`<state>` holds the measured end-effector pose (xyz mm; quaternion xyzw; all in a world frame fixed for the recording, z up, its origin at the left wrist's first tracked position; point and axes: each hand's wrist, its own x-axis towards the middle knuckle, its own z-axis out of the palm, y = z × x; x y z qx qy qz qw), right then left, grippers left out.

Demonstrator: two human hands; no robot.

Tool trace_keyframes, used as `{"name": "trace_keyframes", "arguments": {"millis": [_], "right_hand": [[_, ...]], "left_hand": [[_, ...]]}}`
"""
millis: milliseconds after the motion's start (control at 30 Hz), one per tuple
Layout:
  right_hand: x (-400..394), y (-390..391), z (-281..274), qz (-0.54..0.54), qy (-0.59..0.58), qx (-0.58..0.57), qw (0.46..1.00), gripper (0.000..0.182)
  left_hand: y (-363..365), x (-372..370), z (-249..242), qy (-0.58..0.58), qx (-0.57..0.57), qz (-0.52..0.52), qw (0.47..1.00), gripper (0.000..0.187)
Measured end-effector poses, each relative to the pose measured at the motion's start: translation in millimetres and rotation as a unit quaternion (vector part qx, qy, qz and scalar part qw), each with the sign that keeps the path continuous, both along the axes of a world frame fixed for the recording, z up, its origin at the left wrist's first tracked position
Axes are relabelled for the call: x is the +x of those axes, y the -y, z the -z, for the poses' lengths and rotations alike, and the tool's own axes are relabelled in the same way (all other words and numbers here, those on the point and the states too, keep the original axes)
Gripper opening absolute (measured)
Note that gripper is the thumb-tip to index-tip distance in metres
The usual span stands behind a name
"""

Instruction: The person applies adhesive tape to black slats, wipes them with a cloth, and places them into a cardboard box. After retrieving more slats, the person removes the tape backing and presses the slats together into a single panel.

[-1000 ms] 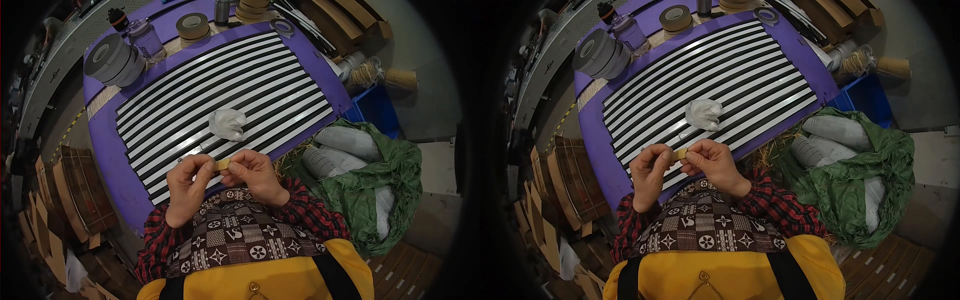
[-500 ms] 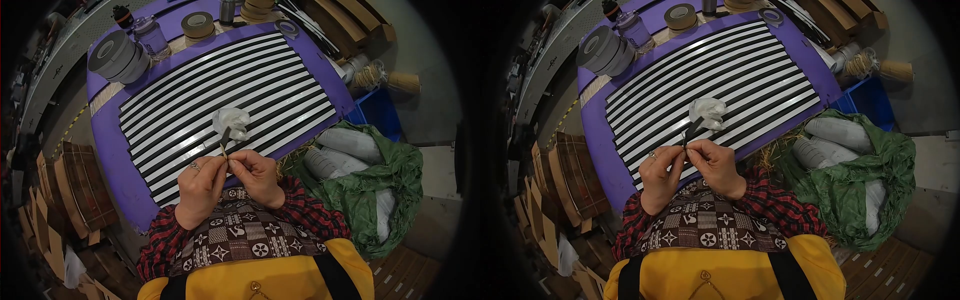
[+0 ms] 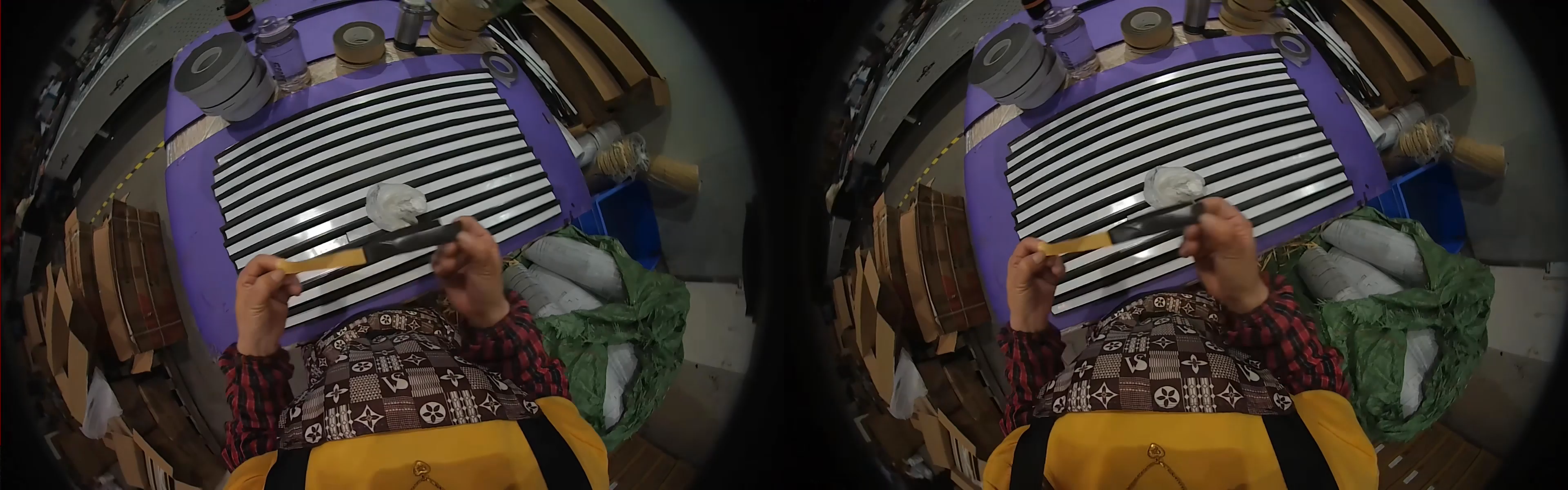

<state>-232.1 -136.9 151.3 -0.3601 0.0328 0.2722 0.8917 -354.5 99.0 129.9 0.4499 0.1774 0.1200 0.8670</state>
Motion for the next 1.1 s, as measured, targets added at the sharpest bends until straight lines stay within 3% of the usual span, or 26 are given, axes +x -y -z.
{"name": "trace_keyframes", "arguments": {"millis": [67, 100, 167, 233, 300, 333, 367, 400, 433, 467, 500, 567, 600, 633, 667, 733, 800, 833, 900, 967, 1033, 1067, 1100], "right_hand": [[21, 23, -2, 0.057, -0.011, -0.016, 0.998, 0.006], [32, 35, 2, 0.062, -0.009, 0.031, 0.998, 0.006], [60, 63, 16, 0.051, -0.033, 0.123, 0.991, 0.007], [78, 75, 19, 0.057, -0.002, 0.122, 0.991, 0.01], [86, 74, 26, 0.023, 0.02, 0.094, 0.995, 0.012], [79, 61, 24, 0.01, 0.031, 0.05, 0.998, 0.012], [70, 45, 22, -0.03, 0.022, 0.026, 0.999, 0.009], [58, 29, 20, -0.066, 0.016, 0.0, 0.998, 0.008], [44, 13, 19, -0.11, 0.001, -0.03, 0.993, 0.006], [30, -3, 19, -0.149, -0.011, -0.061, 0.987, 0.004], [16, -16, 18, -0.185, -0.031, -0.084, 0.979, 0.004], [-10, -37, 19, -0.248, -0.057, -0.114, 0.96, 0.003], [-19, -46, 21, -0.279, -0.06, -0.117, 0.951, 0.002], [-24, -51, 22, -0.294, -0.06, -0.103, 0.948, 0.002], [-28, -54, 24, -0.307, -0.063, -0.086, 0.946, 0.002], [-31, -55, 28, -0.299, -0.056, -0.078, 0.949, 0.003], [-32, -50, 26, -0.274, -0.045, -0.077, 0.957, 0.006], [-30, -46, 27, -0.269, -0.041, -0.069, 0.96, 0.006], [-31, -41, 29, -0.246, -0.013, -0.092, 0.965, 0.006], [-29, -34, 41, -0.24, 0.049, -0.142, 0.959, 0.01], [-10, -33, 55, -0.208, 0.063, -0.181, 0.959, 0.018], [15, -25, 77, -0.181, 0.06, -0.178, 0.965, 0.025], [33, -26, 107, -0.085, 0.155, -0.253, 0.951, 0.034]], "left_hand": [[-43, -50, 25, -0.038, 0.006, -0.109, 0.993, 0.006], [-64, -84, 41, -0.071, 0.005, -0.167, 0.983, 0.005], [-93, -162, 71, -0.169, 0.015, -0.326, 0.93, 0.004], [-99, -248, 89, -0.267, 0.036, -0.421, 0.866, 0.008], [-97, -359, 114, -0.451, 0.065, -0.309, 0.835, 0.013], [-80, -391, 122, -0.577, 0.104, -0.226, 0.778, 0.01], [-60, -407, 127, -0.709, 0.172, -0.1, 0.676, 0.01], [-44, -412, 131, -0.809, 0.236, 0.055, 0.536, 0.012], [-33, -398, 128, -0.842, 0.269, 0.165, 0.438, 0.016], [-29, -379, 128, -0.84, 0.307, 0.221, 0.388, 0.02], [-26, -337, 118, -0.816, 0.369, 0.198, 0.398, 0.025], [-19, -226, 88, -0.664, 0.513, 0.048, 0.542, 0.034], [-8, -177, 78, -0.346, 0.64, -0.121, 0.676, 0.037], [9, -115, 47, -0.229, 0.579, -0.138, 0.77, 0.038], [26, -76, 22, -0.147, 0.534, -0.106, 0.826, 0.039], [42, -25, 12, 0.036, 0.478, -0.102, 0.871, 0.034], [59, -3, 9, 0.063, 0.264, -0.013, 0.962, 0.033], [64, 2, 17, 0.053, 0.31, 0.005, 0.949, 0.035], [70, 3, 19, -0.055, 0.219, 0.051, 0.973, 0.026], [72, 3, 29, -0.03, 0.247, 0.043, 0.967, 0.016], [65, 0, 37, -0.081, 0.236, 0.116, 0.961, 0.011], [63, -1, 39, -0.101, 0.244, 0.107, 0.959, 0.011], [59, -3, 40, -0.115, 0.254, 0.087, 0.956, 0.012]]}}
